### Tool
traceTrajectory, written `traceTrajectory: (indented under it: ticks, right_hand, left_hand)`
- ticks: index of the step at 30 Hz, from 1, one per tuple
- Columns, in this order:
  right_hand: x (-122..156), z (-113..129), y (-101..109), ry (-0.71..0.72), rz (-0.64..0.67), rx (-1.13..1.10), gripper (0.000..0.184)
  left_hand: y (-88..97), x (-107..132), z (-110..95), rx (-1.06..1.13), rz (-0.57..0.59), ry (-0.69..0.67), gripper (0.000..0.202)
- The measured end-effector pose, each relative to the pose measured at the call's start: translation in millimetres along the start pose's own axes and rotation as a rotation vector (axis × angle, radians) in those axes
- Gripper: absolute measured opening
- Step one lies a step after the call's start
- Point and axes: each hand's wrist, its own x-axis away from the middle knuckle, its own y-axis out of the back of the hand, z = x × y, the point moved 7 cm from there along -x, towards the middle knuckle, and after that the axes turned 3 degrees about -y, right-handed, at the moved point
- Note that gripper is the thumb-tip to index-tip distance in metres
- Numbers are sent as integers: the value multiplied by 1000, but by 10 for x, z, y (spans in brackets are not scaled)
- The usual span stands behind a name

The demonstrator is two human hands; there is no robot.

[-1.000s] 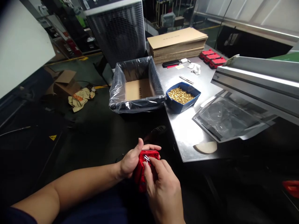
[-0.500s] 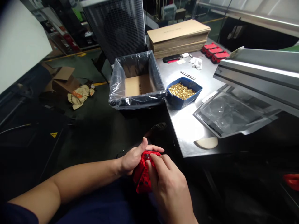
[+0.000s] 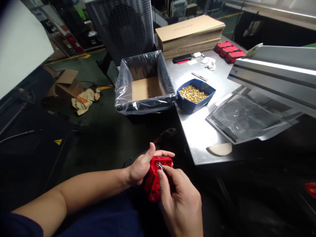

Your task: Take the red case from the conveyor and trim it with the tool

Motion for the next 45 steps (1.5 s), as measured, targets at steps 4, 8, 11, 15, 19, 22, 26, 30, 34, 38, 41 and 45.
traceTrajectory:
  ticks: [4,8,11,15,19,22,26,30,34,38,41,45]
  right_hand:
    - [18,-144,-87,-210,76,-111,21]
    - [48,-242,-139,-313,124,-136,31]
    - [63,-266,-162,-349,118,-162,32]
    - [61,-245,-152,-323,84,-191,29]
    - [-7,-106,12,-38,-49,-44,15]
    - [-5,49,63,285,-109,161,24]
    - [47,104,-5,484,-112,287,35]
    - [75,81,-52,497,-107,292,39]
    - [97,61,-63,498,-108,282,42]
    - [113,49,-50,495,-112,256,45]
    - [110,47,-39,500,-103,268,45]
    - [114,66,-32,534,-92,271,45]
  left_hand:
    - [-40,19,-44,-30,2,-41,102]
    - [-70,30,-79,-39,10,-68,101]
    - [-70,30,-90,-39,8,-82,102]
    - [-58,28,-93,-82,-9,-125,100]
    - [-62,31,-89,-36,-53,-146,92]
    - [-96,31,-92,21,-66,-129,90]
    - [-105,33,-57,84,-96,-50,89]
    - [-97,31,-17,122,-97,-18,87]
    - [-102,22,22,129,-99,12,89]
    - [-112,23,53,130,-117,43,92]
    - [-120,28,80,138,-120,67,92]
    - [-133,33,78,133,-119,70,92]
